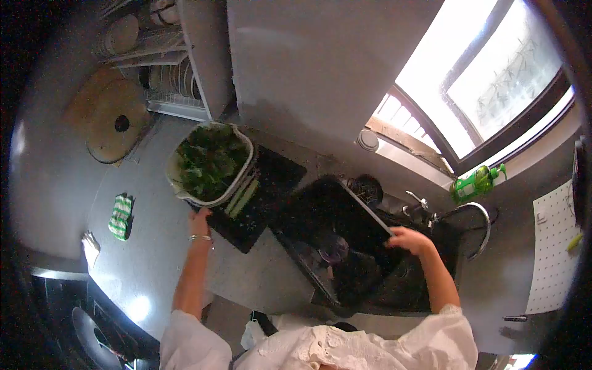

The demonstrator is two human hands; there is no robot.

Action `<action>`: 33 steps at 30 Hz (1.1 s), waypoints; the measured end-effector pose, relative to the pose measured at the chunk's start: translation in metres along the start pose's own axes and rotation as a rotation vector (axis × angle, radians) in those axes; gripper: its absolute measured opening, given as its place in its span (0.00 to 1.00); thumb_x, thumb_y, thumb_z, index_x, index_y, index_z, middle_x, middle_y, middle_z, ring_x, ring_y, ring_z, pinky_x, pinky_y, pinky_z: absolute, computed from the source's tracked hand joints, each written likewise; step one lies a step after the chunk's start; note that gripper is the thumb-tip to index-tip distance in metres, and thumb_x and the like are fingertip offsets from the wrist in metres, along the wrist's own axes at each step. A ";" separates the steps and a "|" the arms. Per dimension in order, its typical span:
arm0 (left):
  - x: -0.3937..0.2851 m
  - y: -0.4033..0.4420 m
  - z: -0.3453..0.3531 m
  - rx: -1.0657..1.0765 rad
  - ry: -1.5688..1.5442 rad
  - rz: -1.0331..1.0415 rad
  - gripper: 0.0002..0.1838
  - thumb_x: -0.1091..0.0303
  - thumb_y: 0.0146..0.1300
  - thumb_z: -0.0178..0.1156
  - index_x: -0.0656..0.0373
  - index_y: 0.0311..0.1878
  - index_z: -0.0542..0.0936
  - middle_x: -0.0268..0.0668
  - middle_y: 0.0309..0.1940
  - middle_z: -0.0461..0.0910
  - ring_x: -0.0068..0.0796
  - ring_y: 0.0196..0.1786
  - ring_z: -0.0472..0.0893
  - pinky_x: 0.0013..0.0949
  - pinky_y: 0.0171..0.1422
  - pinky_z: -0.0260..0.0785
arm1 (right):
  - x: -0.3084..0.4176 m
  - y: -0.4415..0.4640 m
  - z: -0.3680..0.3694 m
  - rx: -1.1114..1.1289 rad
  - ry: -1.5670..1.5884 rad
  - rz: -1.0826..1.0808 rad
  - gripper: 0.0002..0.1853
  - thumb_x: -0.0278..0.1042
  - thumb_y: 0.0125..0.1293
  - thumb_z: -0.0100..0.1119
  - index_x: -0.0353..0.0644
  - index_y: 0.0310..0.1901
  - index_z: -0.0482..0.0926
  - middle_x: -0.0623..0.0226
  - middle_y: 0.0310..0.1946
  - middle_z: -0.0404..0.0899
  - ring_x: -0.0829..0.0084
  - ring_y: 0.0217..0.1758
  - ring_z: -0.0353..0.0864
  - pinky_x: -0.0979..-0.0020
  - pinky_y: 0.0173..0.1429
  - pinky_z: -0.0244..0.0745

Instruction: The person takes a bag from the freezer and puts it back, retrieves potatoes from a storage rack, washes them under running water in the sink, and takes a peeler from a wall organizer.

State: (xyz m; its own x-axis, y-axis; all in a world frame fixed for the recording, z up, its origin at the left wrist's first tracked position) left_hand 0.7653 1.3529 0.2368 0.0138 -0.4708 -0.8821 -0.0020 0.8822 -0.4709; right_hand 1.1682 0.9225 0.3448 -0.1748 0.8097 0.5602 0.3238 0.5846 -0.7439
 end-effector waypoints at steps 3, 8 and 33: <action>-0.041 -0.018 -0.017 0.014 -0.058 0.052 0.16 0.69 0.44 0.58 0.63 0.38 0.69 0.34 0.20 0.69 0.25 0.23 0.69 0.27 0.25 0.60 | 0.047 0.069 -0.006 -0.022 -0.080 -0.186 0.20 0.38 0.52 0.59 0.39 0.46 0.76 0.72 0.33 0.76 0.78 0.38 0.70 0.77 0.46 0.65; -0.089 -0.037 -0.015 0.055 -0.208 0.081 0.12 0.73 0.46 0.56 0.61 0.36 0.69 0.34 0.24 0.70 0.28 0.27 0.72 0.29 0.28 0.66 | 0.158 0.193 -0.021 -0.092 -0.407 -0.446 0.26 0.43 0.51 0.64 0.36 0.48 0.73 0.58 0.40 0.78 0.69 0.43 0.74 0.71 0.48 0.68; -0.040 -0.075 0.137 0.085 -0.067 0.008 0.08 0.65 0.48 0.58 0.58 0.29 0.74 0.33 0.28 0.71 0.24 0.24 0.68 0.28 0.25 0.57 | 0.157 0.181 0.108 -0.070 1.176 -0.617 0.11 0.27 0.60 0.55 0.41 0.41 0.64 0.68 0.30 0.68 0.76 0.29 0.69 0.71 0.32 0.71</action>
Point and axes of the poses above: each hand's wrist, its own y-axis towards the middle knuckle, its own z-axis out of the palm, x = y × z, the point moved 6 cm from there along y, towards the middle knuckle
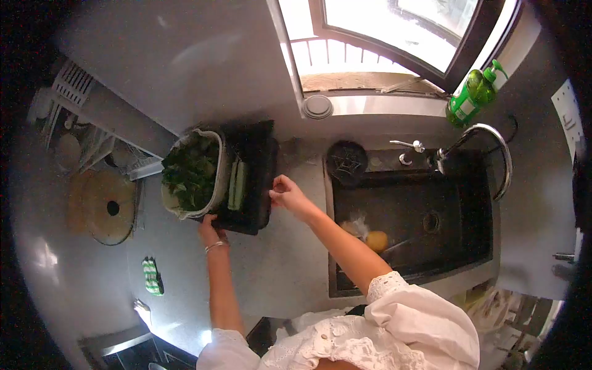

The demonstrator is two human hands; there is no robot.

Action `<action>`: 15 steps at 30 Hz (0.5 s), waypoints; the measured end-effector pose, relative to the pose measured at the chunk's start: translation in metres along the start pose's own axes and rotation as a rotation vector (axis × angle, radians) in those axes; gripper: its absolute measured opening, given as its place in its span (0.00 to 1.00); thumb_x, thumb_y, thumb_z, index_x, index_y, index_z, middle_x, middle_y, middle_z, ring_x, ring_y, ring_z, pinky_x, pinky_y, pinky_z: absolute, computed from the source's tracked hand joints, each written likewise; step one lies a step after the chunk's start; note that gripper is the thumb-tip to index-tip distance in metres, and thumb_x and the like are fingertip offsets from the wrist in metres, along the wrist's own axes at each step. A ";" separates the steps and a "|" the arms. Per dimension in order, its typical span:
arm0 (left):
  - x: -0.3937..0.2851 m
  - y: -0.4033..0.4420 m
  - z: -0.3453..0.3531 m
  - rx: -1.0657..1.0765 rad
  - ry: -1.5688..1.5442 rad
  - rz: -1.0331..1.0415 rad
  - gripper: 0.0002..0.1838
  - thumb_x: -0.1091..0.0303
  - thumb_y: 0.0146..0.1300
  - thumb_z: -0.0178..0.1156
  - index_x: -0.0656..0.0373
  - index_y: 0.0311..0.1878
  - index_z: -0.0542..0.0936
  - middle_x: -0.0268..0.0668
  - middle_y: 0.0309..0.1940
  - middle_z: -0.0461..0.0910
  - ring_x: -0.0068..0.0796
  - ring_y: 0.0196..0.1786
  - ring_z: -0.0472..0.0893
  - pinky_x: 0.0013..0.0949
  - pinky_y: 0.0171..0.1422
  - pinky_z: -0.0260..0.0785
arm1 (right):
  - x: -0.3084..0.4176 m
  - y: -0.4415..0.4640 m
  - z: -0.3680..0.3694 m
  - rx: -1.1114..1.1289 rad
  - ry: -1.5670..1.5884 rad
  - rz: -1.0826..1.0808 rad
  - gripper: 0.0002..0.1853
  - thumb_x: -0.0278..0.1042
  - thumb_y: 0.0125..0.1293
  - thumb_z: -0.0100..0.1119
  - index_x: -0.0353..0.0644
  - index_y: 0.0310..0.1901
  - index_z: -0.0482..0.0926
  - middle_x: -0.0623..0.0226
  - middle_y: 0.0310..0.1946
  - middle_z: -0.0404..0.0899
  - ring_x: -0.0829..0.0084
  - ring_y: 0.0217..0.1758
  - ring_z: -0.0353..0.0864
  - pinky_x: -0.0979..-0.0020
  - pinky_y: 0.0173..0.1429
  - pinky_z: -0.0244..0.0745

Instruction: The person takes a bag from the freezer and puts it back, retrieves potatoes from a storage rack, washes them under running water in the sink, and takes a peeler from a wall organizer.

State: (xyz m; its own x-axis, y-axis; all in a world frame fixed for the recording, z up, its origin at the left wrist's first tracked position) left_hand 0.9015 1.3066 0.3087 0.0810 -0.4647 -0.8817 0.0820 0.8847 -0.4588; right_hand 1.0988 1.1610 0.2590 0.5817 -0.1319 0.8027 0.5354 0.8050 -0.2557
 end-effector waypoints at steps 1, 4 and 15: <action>0.002 0.002 0.000 -0.019 -0.004 -0.009 0.09 0.65 0.47 0.59 0.58 0.30 0.74 0.33 0.29 0.72 0.24 0.25 0.68 0.28 0.25 0.58 | 0.001 0.001 -0.001 0.005 0.020 -0.005 0.11 0.27 0.60 0.55 0.41 0.41 0.64 0.68 0.30 0.68 0.76 0.29 0.70 0.71 0.33 0.71; 0.007 0.013 0.000 -0.019 -0.020 -0.007 0.10 0.65 0.48 0.59 0.57 0.33 0.75 0.33 0.30 0.71 0.25 0.27 0.69 0.27 0.27 0.60 | 0.001 0.005 -0.006 0.038 0.070 0.008 0.08 0.27 0.62 0.53 0.41 0.41 0.66 0.69 0.31 0.68 0.75 0.31 0.71 0.72 0.37 0.71; 0.024 0.027 0.007 0.262 -0.128 -0.093 0.18 0.63 0.49 0.66 0.62 0.39 0.74 0.35 0.24 0.72 0.26 0.28 0.73 0.25 0.30 0.70 | 0.003 -0.065 -0.046 -0.025 -0.072 0.079 0.10 0.32 0.60 0.56 0.40 0.42 0.73 0.68 0.35 0.76 0.77 0.37 0.75 0.75 0.43 0.71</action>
Point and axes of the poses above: each hand's wrist, its own y-axis towards the middle knuckle, its own z-axis out of the palm, x = y × z, the point moved 6 cm from there along y, towards the middle knuckle
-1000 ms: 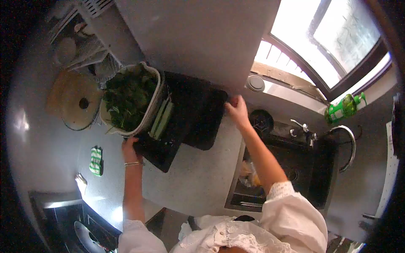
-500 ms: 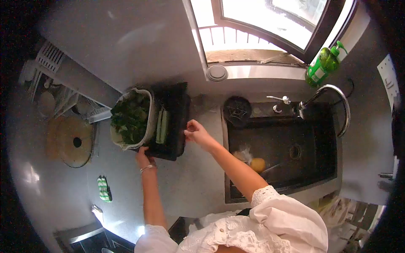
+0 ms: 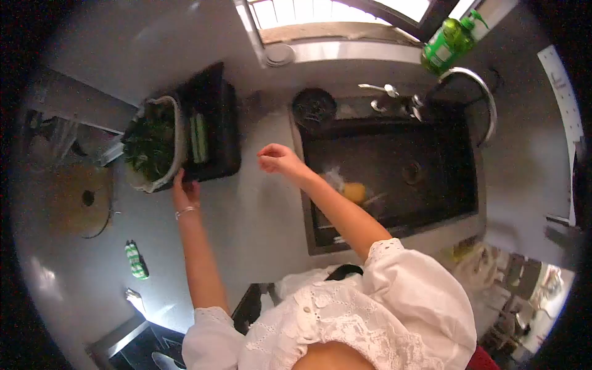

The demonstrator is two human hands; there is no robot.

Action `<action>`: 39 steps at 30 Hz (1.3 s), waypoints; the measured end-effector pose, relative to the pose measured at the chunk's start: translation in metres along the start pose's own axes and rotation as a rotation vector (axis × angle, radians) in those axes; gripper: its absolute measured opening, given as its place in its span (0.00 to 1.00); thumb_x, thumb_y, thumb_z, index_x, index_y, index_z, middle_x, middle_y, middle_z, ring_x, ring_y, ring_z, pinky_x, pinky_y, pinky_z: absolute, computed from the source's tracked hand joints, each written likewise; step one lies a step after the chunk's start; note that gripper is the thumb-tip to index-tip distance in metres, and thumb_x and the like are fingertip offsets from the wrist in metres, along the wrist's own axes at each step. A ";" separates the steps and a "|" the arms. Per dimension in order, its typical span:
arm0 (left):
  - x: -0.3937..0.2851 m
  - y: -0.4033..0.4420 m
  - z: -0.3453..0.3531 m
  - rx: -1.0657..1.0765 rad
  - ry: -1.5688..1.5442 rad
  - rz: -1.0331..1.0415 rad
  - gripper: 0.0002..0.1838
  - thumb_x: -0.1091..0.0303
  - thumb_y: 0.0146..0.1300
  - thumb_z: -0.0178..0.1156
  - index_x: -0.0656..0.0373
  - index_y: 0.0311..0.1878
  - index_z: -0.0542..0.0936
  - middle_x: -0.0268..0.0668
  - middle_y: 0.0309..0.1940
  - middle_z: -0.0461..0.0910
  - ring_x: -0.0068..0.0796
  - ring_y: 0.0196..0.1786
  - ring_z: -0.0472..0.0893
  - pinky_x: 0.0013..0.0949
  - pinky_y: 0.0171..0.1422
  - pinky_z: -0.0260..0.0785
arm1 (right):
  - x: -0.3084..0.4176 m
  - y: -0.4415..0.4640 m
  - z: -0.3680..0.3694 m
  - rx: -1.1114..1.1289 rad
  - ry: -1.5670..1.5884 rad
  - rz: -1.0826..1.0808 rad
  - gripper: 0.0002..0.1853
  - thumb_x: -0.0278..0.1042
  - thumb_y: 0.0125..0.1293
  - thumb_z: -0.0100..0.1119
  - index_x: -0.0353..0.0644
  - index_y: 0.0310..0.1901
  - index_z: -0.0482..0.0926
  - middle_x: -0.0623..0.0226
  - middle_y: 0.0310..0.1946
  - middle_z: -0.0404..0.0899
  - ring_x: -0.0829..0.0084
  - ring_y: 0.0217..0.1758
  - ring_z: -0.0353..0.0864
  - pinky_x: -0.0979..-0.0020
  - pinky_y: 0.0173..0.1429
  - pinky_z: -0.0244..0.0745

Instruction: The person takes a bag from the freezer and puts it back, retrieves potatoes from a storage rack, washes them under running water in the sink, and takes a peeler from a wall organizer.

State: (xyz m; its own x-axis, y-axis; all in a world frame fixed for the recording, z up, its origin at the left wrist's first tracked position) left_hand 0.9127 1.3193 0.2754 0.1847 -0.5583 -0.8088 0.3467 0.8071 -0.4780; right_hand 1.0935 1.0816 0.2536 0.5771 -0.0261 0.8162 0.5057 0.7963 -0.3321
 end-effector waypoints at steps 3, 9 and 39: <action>-0.001 -0.011 0.009 -0.028 -0.021 0.011 0.17 0.62 0.49 0.67 0.61 0.36 0.74 0.36 0.24 0.72 0.26 0.28 0.73 0.25 0.30 0.71 | -0.020 -0.052 -0.064 -0.144 -0.016 0.034 0.10 0.31 0.60 0.55 0.40 0.43 0.73 0.68 0.35 0.76 0.77 0.38 0.76 0.76 0.43 0.71; -0.006 -0.046 0.029 0.167 -0.101 -0.035 0.16 0.60 0.50 0.67 0.59 0.34 0.74 0.35 0.25 0.73 0.27 0.29 0.74 0.25 0.32 0.71 | -0.010 -0.167 -0.184 -0.581 -0.191 0.084 0.07 0.28 0.59 0.54 0.41 0.40 0.74 0.68 0.33 0.77 0.77 0.34 0.75 0.77 0.39 0.72; 0.291 -0.270 0.154 1.123 1.147 0.123 0.14 0.70 0.57 0.57 0.63 0.46 0.72 0.39 0.41 0.75 0.34 0.46 0.75 0.31 0.52 0.67 | 0.147 -0.171 -0.322 -0.594 -1.300 -0.619 0.25 0.22 0.53 0.45 0.45 0.56 0.68 0.55 0.46 0.72 0.59 0.52 0.70 0.66 0.57 0.62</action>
Point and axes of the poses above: each hand's wrist, its own y-axis towards the middle knuckle, its own z-axis out of the palm, x = y × z, the point moved 6 cm from there along y, towards the middle knuckle
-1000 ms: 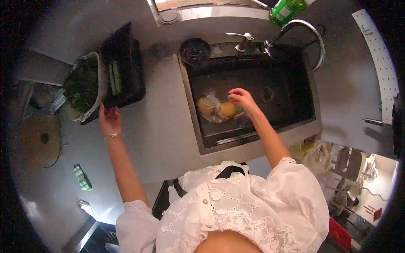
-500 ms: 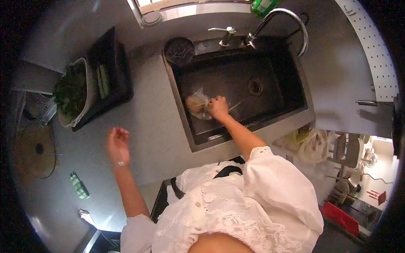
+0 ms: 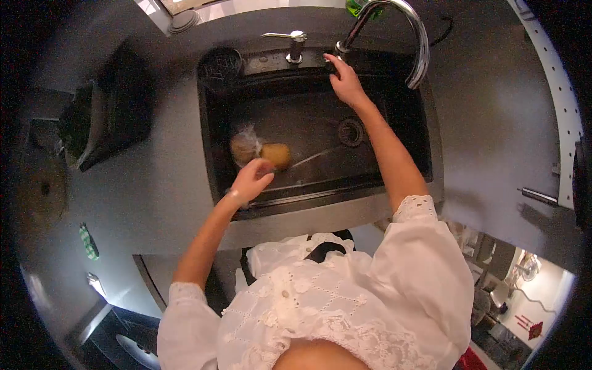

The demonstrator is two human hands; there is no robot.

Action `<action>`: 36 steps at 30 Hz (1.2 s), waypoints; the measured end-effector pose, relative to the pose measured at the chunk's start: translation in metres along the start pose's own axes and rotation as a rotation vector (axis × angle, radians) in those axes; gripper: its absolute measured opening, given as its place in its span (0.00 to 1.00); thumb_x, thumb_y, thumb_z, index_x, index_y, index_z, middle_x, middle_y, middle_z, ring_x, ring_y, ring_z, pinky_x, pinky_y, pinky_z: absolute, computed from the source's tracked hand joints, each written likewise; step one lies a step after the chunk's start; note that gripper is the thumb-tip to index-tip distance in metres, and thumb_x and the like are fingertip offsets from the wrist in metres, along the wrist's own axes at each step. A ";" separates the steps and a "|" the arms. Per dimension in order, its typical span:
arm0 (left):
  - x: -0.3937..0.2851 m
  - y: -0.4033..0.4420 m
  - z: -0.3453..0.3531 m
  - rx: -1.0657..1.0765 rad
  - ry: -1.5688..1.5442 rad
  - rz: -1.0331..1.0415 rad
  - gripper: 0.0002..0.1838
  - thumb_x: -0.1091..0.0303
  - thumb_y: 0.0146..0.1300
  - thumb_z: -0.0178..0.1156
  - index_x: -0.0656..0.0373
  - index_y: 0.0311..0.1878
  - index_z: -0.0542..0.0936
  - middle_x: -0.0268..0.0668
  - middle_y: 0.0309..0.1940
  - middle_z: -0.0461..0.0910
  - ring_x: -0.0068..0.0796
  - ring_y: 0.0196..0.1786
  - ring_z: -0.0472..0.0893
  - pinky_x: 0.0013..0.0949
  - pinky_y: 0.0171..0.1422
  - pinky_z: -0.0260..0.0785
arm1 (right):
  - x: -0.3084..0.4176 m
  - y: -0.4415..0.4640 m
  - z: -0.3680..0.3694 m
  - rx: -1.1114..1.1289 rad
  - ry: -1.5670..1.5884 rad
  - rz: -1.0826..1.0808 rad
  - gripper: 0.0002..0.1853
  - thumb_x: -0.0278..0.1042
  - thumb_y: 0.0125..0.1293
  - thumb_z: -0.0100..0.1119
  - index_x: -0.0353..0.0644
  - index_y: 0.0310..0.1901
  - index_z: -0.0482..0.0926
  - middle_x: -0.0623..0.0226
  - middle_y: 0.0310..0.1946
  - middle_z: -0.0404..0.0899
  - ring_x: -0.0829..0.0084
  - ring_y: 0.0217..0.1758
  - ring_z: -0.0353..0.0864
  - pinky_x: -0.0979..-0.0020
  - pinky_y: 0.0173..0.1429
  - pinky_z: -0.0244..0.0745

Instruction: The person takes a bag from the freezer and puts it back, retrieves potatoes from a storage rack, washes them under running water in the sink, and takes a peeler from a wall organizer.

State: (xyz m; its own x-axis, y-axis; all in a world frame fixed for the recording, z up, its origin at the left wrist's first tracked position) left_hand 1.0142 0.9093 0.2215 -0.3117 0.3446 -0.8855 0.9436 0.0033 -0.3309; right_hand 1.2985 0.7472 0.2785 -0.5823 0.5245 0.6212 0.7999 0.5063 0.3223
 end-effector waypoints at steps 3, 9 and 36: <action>0.031 0.056 0.041 -0.136 0.478 0.158 0.16 0.70 0.57 0.55 0.61 0.49 0.71 0.44 0.47 0.73 0.41 0.52 0.72 0.37 0.58 0.63 | -0.020 0.013 0.000 0.187 0.141 0.015 0.21 0.24 0.54 0.44 0.44 0.51 0.73 0.53 0.40 0.77 0.58 0.42 0.78 0.68 0.46 0.70; 0.112 0.121 0.065 0.023 0.882 -0.335 0.25 0.67 0.57 0.53 0.52 0.60 0.65 0.42 0.57 0.66 0.42 0.60 0.64 0.39 0.61 0.61 | -0.015 0.009 -0.013 0.516 0.208 0.116 0.22 0.21 0.53 0.43 0.42 0.52 0.72 0.54 0.43 0.77 0.61 0.44 0.76 0.68 0.49 0.68; -0.081 0.103 0.114 -0.310 0.318 0.304 0.45 0.70 0.24 0.71 0.55 0.55 0.64 0.44 0.48 0.64 0.49 0.53 0.62 0.42 0.58 0.60 | -0.009 -0.145 -0.028 0.367 0.276 0.333 0.07 0.29 0.54 0.58 0.34 0.31 0.72 0.60 0.29 0.71 0.65 0.32 0.73 0.69 0.36 0.69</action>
State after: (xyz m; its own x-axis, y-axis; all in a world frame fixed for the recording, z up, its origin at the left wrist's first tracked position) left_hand 1.1237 0.7749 0.2218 -0.0160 0.6407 -0.7676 0.9897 0.1196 0.0792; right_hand 1.1917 0.6493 0.2462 -0.2085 0.5232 0.8263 0.8021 0.5749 -0.1616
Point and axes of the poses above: each hand's wrist, its own y-axis towards the middle knuckle, its own z-axis out of the palm, x = y × z, the point moved 6 cm from there along y, towards the middle knuckle
